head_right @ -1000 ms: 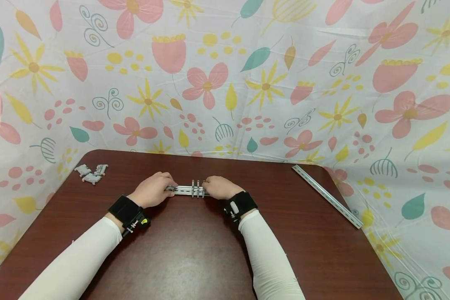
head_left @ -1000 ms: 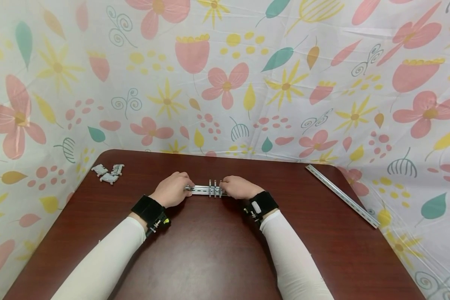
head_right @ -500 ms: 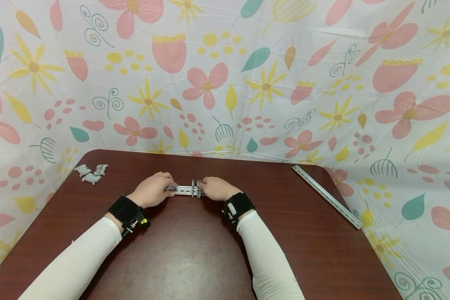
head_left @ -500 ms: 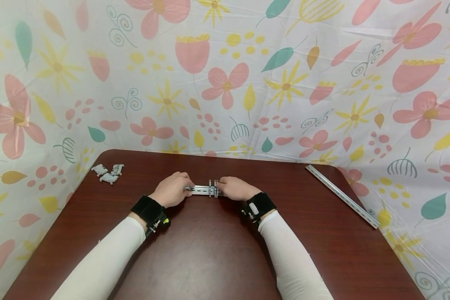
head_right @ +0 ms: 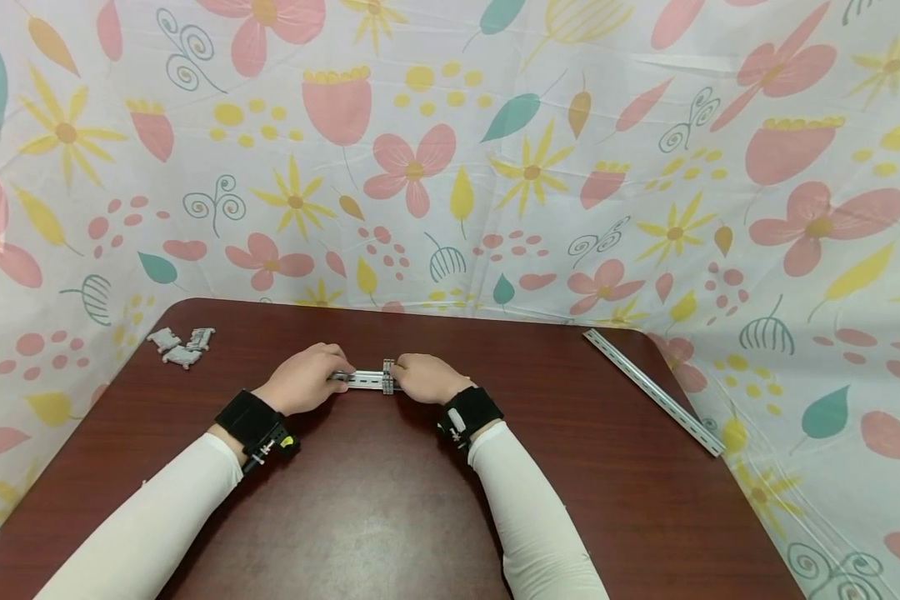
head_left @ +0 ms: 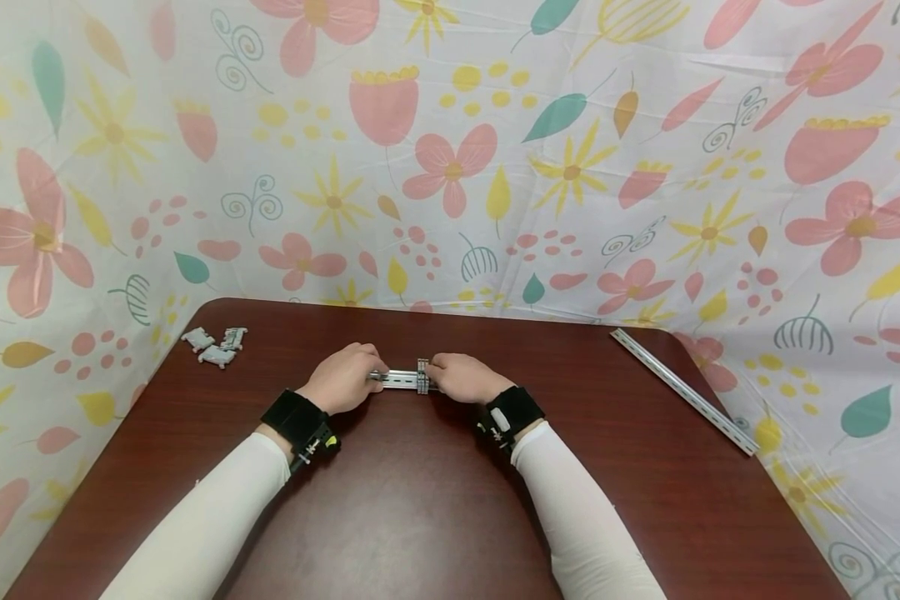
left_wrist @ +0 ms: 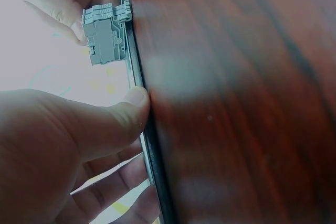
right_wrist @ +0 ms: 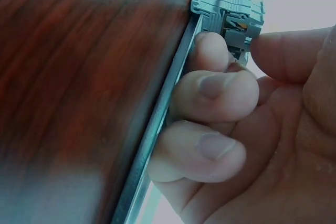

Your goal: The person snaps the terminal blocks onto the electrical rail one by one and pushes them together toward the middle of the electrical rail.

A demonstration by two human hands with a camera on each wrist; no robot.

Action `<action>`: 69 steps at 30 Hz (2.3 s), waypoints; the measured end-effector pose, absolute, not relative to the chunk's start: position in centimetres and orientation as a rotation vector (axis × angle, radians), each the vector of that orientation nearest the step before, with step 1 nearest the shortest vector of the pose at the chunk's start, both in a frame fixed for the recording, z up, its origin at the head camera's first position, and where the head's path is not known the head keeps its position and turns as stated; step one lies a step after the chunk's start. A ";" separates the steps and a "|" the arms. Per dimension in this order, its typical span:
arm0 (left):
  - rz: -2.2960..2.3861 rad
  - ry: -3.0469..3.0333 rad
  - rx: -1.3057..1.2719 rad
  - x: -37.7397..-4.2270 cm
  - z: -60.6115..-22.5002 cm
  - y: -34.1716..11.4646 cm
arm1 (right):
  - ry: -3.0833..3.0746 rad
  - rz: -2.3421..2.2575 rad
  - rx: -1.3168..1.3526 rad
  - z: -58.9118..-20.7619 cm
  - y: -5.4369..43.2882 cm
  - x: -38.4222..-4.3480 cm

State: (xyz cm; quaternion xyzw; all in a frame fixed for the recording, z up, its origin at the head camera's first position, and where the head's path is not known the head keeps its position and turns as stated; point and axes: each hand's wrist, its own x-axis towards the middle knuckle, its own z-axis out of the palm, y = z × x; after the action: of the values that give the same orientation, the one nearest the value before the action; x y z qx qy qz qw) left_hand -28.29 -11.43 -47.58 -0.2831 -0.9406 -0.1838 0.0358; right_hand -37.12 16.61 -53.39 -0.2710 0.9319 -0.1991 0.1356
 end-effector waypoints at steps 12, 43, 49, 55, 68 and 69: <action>-0.579 -2.888 -0.855 -28.4 -47.8 -11.5 | 2.739 -0.584 -0.747 -53.1 16.2 -36.7; -0.795 -3.018 -0.673 -29.8 -44.8 -17.3 | 2.837 -0.756 -0.578 -44.8 21.8 -32.0; -0.755 -3.061 -0.741 -29.6 -44.8 -17.1 | 2.829 -0.634 -0.669 -44.9 23.5 -31.5; -0.714 -3.076 -0.786 -29.3 -45.0 -16.8 | 2.789 -0.540 -0.695 -45.1 24.1 -31.4; -0.612 -3.055 -0.797 -29.5 -45.8 -16.8 | 2.769 -0.525 -0.742 -45.5 23.7 -31.7; -0.609 -3.050 -0.798 -29.6 -45.9 -16.8 | 2.777 -0.524 -0.737 -45.5 23.6 -31.7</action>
State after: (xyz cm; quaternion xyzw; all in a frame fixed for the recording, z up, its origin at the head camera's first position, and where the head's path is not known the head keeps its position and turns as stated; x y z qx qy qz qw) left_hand -29.61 -16.76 -45.91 -0.2484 -0.9493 -0.1896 -0.0348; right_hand -31.72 23.61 -45.50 -0.2509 0.9450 -0.1782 0.1103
